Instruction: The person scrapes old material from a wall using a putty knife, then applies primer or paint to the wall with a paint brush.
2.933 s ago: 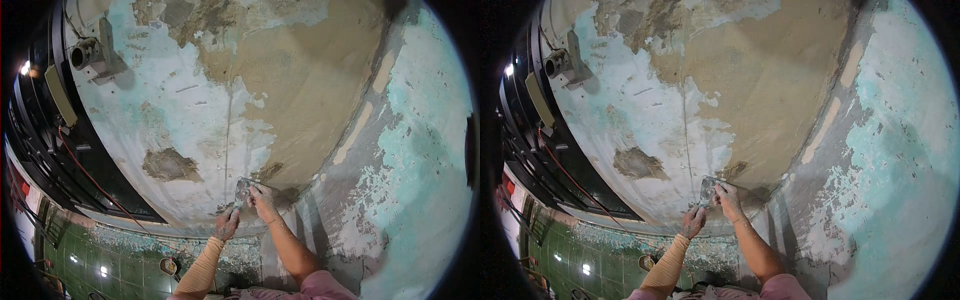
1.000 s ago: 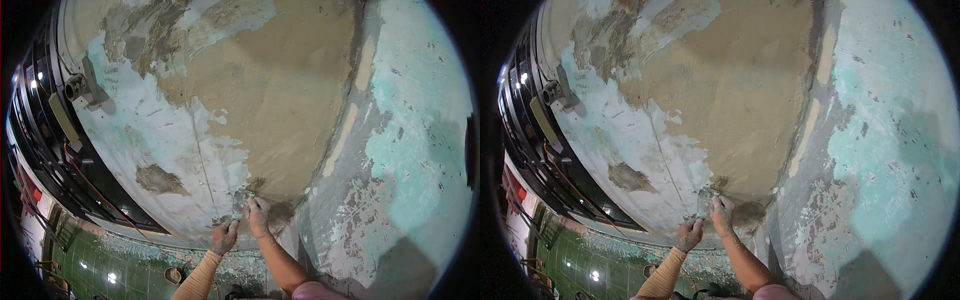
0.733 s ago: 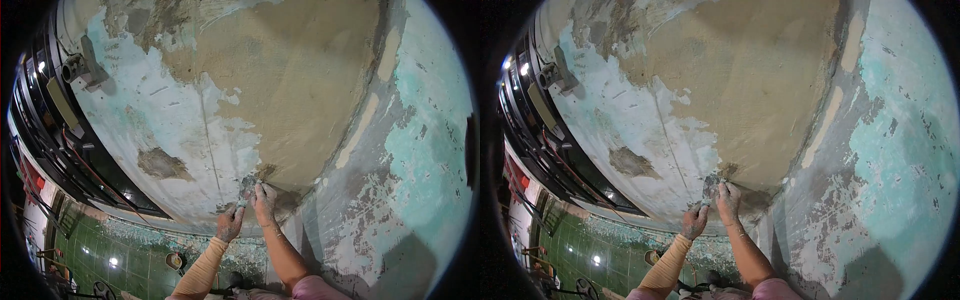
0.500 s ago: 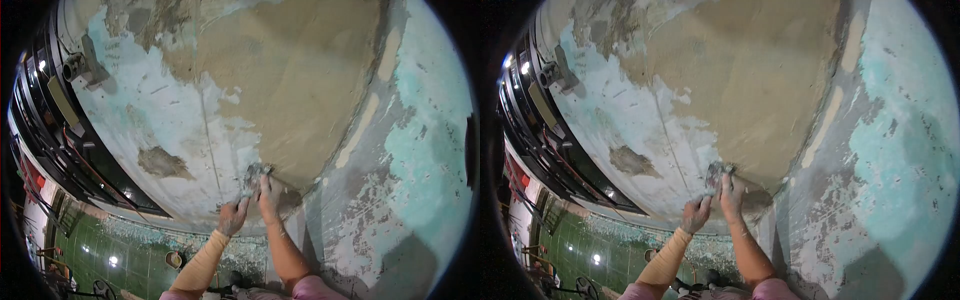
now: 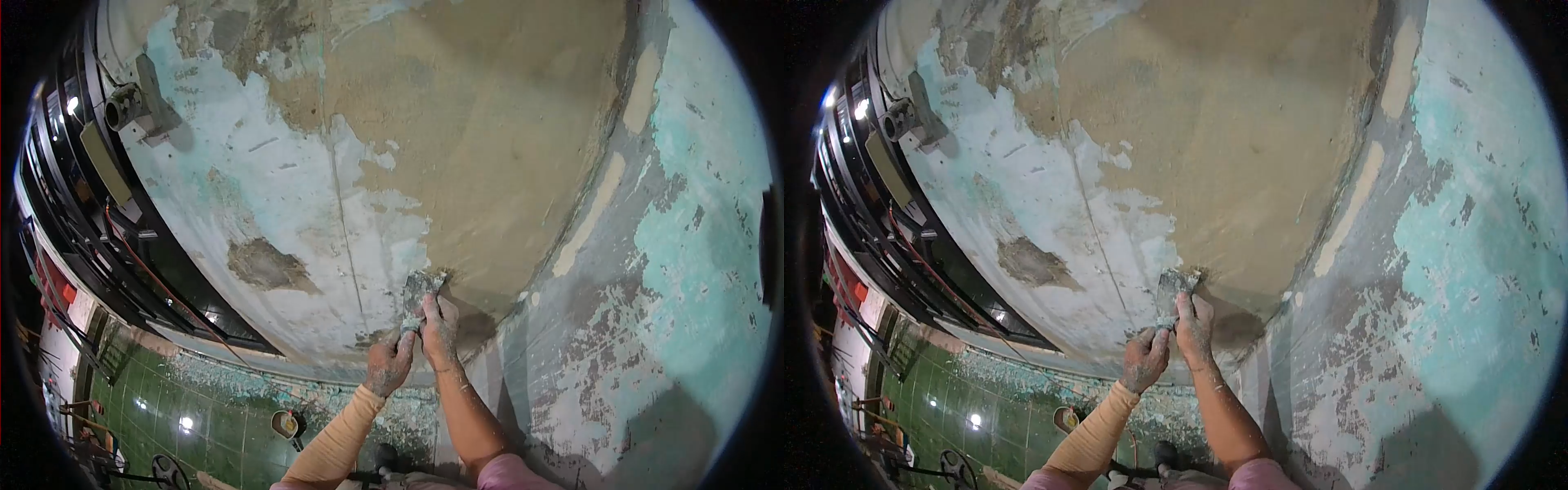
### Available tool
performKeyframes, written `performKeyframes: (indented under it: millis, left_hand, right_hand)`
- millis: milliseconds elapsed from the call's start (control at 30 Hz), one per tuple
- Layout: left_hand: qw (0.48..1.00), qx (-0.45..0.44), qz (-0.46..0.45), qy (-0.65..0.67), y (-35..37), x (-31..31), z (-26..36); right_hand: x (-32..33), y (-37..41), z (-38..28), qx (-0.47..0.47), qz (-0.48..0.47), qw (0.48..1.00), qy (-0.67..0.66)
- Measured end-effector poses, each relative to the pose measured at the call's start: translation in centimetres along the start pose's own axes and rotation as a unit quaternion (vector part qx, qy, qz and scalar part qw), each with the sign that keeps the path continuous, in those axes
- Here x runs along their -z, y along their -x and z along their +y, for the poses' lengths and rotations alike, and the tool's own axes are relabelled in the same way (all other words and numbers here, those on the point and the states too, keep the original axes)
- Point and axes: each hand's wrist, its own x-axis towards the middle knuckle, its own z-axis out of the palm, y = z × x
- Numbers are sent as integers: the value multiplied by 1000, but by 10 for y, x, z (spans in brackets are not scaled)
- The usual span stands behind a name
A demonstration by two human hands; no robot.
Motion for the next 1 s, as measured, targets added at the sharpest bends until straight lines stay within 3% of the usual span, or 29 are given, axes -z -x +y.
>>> performKeyframes:
  millis: [67,133,167,233,300,400,433,533,567,667,767,900,933,1000]
  left_hand:
    - [999,28,-19,3,3,1,0]
    - [959,230,-132,101,-13,12,9]
    - [966,198,-142,86,-10,14,11]
    - [999,18,-37,14,13,-1,0]
    - [967,212,-84,116,3,6,33]
    - [997,33,-72,-14,-15,0,22]
    - [938,267,-120,184,-19,6,22]
    - [957,230,-112,138,-1,5,25]
    - [995,60,-73,41,-4,4,30]
    - [994,71,-75,36,-5,5,32]
    - [967,189,-138,105,0,8,20]
    - [960,204,-116,153,-1,1,0]
    - [990,84,-67,90,-9,3,10]
    - [988,-148,21,-48,-34,6,27]
  right_hand:
    - [-2,3,-9,3,0,1000,1]
    - [-9,-11,-34,1,12,1000,-15]
    - [-3,-11,-27,53,5,997,55]
    - [6,2,-7,25,-6,998,52]
    - [8,-1,-15,9,-9,998,54]
    - [-6,-16,-64,47,10,998,46]
    - [-2,-16,-58,-1,-11,999,43]
    - [8,-7,-26,36,-17,997,73]
    - [11,-10,-18,2,-21,998,54]
    - [8,-9,-24,5,-9,997,76]
    - [8,-5,-23,-6,-4,999,53]
    - [2,-18,-23,85,2,991,100]
    - [-2,-17,-39,101,1,991,86]
    - [-13,-24,-68,104,11,991,79]
